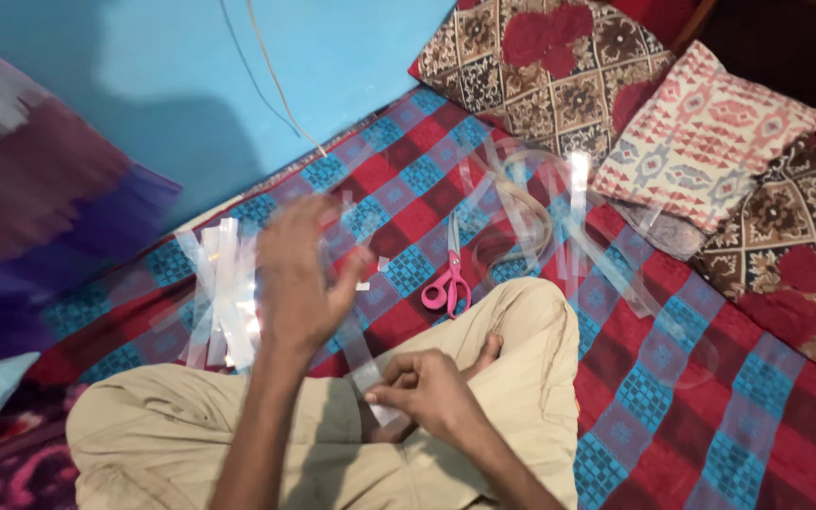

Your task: The person sits on a bed and cuts clear plastic ribbon into shorter strips using pink scissors, placing cut pieces on the bed. They gather and align the plastic strips by hand between cuts, working through the pile one strip at a time.

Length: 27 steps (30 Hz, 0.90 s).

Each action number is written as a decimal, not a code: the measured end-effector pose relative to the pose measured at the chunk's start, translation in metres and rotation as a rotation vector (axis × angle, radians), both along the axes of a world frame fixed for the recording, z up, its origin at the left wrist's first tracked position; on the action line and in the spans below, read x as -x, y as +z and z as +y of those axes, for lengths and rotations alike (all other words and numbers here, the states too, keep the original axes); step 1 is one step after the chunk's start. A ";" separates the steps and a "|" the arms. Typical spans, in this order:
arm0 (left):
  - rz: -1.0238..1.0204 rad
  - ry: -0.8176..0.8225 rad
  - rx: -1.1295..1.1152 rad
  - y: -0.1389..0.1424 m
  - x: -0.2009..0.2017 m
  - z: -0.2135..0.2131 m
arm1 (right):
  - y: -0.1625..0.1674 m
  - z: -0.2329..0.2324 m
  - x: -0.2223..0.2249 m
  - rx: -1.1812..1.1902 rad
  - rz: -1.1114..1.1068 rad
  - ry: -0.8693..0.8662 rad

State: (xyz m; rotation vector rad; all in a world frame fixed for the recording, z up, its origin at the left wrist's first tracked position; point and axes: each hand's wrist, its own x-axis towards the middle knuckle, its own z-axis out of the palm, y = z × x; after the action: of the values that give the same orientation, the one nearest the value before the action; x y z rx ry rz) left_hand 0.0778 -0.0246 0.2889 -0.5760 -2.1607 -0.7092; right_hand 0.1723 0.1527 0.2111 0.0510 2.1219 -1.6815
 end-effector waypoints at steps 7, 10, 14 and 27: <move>-1.133 -0.449 0.305 -0.010 -0.022 -0.028 | 0.046 0.026 0.027 -0.196 0.183 0.374; -0.917 -0.596 0.184 -0.014 -0.028 -0.028 | 0.058 0.033 0.036 -0.261 0.175 0.442; -1.051 -0.639 0.128 -0.013 -0.028 -0.026 | 0.057 0.038 0.047 -0.305 0.233 0.501; -1.116 -0.386 -0.142 -0.009 -0.026 -0.033 | 0.003 0.028 0.058 0.180 0.147 -0.031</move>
State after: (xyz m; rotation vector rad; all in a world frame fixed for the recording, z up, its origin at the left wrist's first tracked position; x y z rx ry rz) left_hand 0.1033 -0.0572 0.2800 -0.5948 -2.9741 -1.6755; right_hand 0.1143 0.1807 0.2139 -0.0973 2.0720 -1.9411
